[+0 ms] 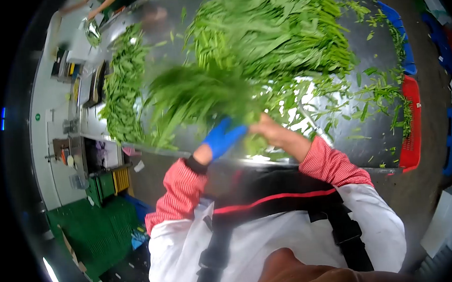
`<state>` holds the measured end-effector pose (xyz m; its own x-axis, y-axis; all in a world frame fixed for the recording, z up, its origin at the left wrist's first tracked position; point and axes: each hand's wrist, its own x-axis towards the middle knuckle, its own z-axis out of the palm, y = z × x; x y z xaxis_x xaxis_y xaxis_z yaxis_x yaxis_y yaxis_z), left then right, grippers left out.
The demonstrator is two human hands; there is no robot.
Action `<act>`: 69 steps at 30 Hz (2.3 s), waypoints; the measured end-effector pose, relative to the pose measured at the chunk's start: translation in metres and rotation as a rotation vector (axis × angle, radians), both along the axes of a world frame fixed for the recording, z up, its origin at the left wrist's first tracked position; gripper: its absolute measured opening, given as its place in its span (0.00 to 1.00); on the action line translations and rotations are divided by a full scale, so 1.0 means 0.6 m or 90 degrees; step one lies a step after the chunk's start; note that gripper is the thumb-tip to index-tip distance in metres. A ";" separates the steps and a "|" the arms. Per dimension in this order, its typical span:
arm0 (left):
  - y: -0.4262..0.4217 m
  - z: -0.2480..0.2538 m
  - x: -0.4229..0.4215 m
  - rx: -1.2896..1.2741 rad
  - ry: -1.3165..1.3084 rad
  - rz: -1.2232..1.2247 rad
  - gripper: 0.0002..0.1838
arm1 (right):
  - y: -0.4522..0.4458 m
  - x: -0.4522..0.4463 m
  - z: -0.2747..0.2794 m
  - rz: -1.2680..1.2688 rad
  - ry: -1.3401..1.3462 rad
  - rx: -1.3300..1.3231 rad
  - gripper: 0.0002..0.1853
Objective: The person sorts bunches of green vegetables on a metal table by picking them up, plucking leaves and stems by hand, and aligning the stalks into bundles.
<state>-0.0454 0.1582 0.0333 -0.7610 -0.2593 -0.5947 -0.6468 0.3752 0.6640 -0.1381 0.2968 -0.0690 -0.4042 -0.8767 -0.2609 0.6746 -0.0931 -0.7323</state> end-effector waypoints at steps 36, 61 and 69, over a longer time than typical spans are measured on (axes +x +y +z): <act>0.046 -0.185 -0.202 -0.357 -0.146 -0.342 0.38 | 0.252 0.011 0.001 -0.219 0.327 0.500 0.16; -0.042 -0.094 -0.146 0.161 0.212 -0.170 0.22 | 0.303 0.014 0.009 -0.333 0.847 0.703 0.09; -0.050 0.009 -0.099 0.297 0.208 -0.128 0.18 | 0.178 -0.003 0.107 -0.431 1.163 0.328 0.18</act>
<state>-0.1046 0.1279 0.0386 -0.9304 0.1406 -0.3386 -0.3285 0.0905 0.9402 -0.1401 0.4035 -0.0046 -0.6015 -0.4912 0.6300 -0.7958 0.4371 -0.4191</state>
